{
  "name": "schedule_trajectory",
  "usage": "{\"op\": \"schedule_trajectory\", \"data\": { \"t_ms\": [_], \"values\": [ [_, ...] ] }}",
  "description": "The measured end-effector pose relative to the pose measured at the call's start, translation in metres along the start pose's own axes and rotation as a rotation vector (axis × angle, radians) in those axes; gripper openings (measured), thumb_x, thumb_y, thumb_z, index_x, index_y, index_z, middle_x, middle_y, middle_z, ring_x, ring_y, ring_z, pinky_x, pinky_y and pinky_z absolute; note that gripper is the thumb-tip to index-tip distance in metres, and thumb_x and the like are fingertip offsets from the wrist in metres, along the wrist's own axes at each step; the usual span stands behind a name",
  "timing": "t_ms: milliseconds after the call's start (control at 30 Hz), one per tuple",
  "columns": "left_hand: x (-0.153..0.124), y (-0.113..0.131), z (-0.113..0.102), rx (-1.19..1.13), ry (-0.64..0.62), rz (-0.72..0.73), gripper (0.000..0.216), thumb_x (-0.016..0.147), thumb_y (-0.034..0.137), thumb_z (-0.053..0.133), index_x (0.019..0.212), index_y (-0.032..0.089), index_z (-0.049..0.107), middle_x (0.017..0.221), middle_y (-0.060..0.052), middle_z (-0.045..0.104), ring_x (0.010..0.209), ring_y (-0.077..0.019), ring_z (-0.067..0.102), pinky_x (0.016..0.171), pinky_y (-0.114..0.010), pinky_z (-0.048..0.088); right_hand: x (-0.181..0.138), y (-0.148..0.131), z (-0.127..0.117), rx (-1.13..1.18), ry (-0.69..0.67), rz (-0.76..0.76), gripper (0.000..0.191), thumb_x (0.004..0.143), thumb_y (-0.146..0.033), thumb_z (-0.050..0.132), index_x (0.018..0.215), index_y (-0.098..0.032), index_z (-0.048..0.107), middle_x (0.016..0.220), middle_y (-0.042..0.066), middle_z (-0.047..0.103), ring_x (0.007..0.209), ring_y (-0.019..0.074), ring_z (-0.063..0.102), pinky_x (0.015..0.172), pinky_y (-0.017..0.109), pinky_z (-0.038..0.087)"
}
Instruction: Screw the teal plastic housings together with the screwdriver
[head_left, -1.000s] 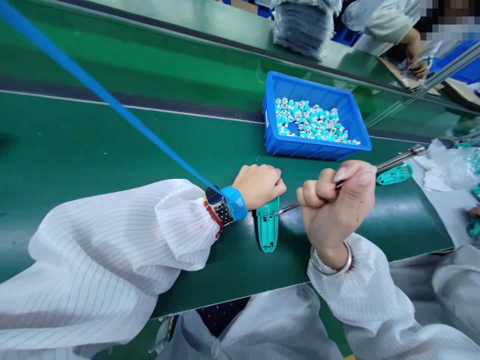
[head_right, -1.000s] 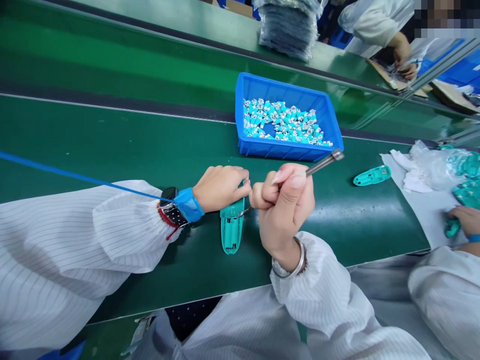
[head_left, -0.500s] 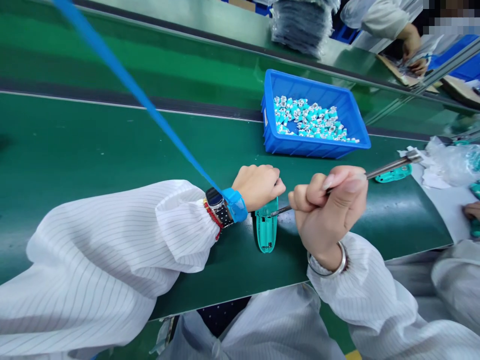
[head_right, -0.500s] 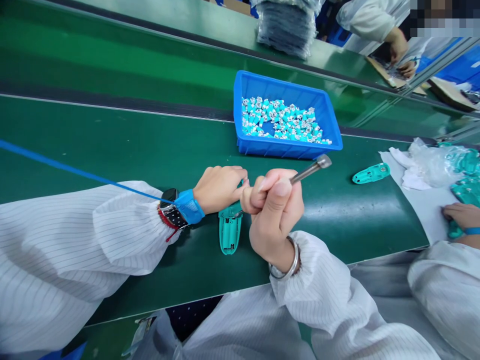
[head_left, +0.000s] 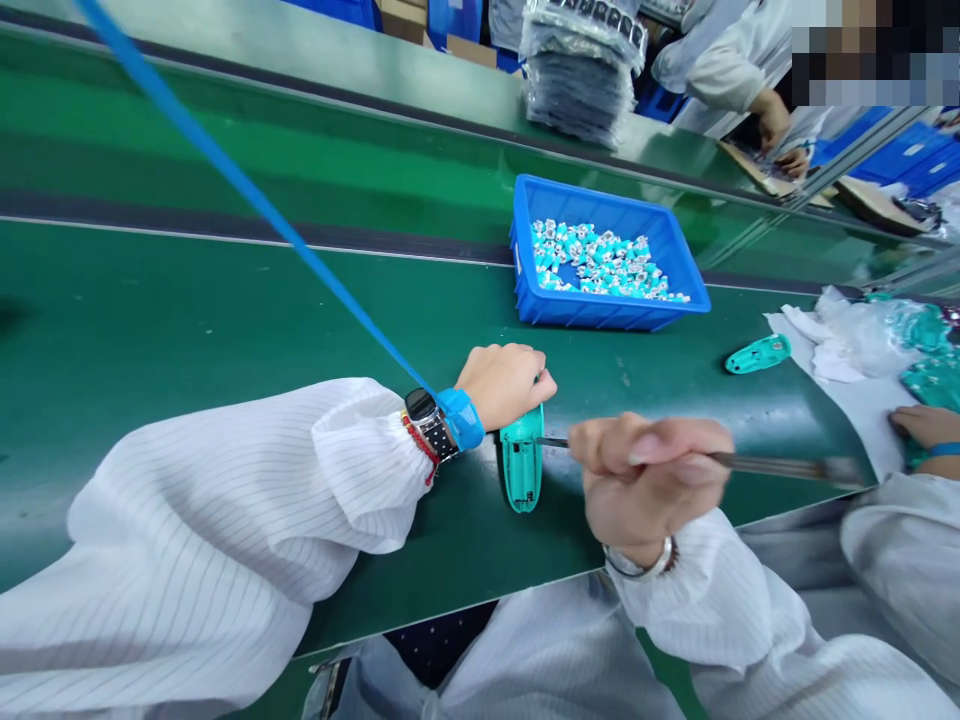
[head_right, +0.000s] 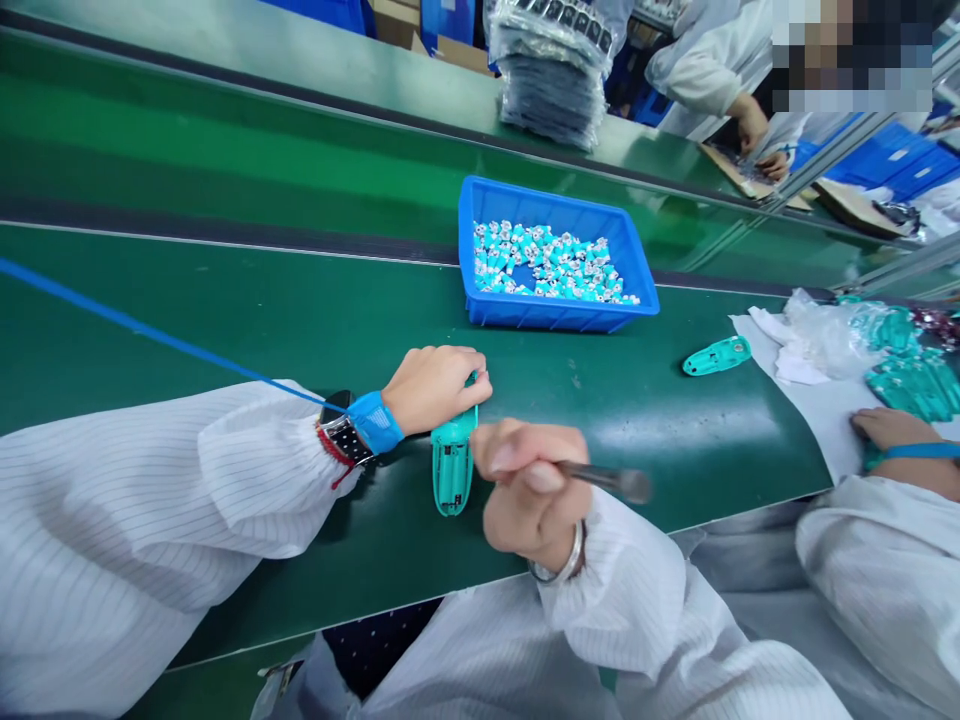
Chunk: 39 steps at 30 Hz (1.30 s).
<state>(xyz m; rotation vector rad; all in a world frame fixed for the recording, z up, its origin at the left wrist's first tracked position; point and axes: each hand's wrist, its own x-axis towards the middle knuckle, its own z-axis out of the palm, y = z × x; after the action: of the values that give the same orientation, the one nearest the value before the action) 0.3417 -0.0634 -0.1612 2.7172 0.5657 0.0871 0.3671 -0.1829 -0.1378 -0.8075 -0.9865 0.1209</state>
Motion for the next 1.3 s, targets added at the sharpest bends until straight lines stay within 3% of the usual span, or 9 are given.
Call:
{"op": "schedule_trajectory", "data": {
  "t_ms": [67,167,300,1133,1300],
  "values": [
    [0.000,-0.001,0.000,0.007,0.007,0.002,0.029,0.081,0.030,0.037,0.075,0.018,0.063,0.087,-0.004,0.067,0.077,-0.0240,0.063,0.054,-0.030,0.032,-0.001,-0.011,-0.002,0.024,0.069,0.095,0.021,0.091,-0.027,0.039,0.078,-0.019,0.055,0.053,-0.007,0.021,0.037,0.0044,0.018,0.033,0.017,0.020],
    [0.001,-0.002,0.002,0.011,0.016,0.005,0.030,0.080,0.031,0.037,0.074,0.017,0.063,0.086,-0.005,0.067,0.077,-0.0248,0.063,0.055,-0.030,0.034,-0.009,-0.024,-0.002,0.079,0.071,0.248,0.024,0.092,-0.026,0.035,0.082,-0.020,0.055,0.053,-0.007,0.018,0.037,0.0048,0.017,0.033,0.017,0.018],
    [0.002,-0.002,0.003,0.012,0.023,0.011,0.031,0.080,0.031,0.036,0.075,0.017,0.063,0.086,-0.005,0.067,0.078,-0.0262,0.063,0.056,-0.031,0.036,-0.021,-0.025,0.000,0.100,0.042,0.287,0.027,0.094,-0.026,0.032,0.085,-0.020,0.056,0.055,-0.007,0.018,0.038,0.0042,0.017,0.035,0.016,0.019],
    [0.002,0.001,0.001,-0.030,0.010,0.000,0.032,0.080,0.030,0.036,0.079,0.016,0.064,0.089,-0.007,0.067,0.080,-0.0261,0.063,0.062,-0.033,0.041,-0.025,-0.021,0.004,0.032,0.049,0.281,0.027,0.093,-0.024,0.031,0.085,-0.021,0.056,0.054,-0.007,0.018,0.036,0.0052,0.016,0.033,0.017,0.018],
    [0.002,0.002,0.002,-0.031,0.012,-0.009,0.031,0.080,0.029,0.037,0.080,0.016,0.065,0.089,-0.008,0.067,0.080,-0.0261,0.063,0.064,-0.034,0.041,-0.028,-0.020,0.009,-0.023,0.051,0.202,0.022,0.093,-0.025,0.036,0.085,-0.019,0.056,0.054,-0.008,0.019,0.036,0.0041,0.017,0.032,0.016,0.019]
  ]
}}
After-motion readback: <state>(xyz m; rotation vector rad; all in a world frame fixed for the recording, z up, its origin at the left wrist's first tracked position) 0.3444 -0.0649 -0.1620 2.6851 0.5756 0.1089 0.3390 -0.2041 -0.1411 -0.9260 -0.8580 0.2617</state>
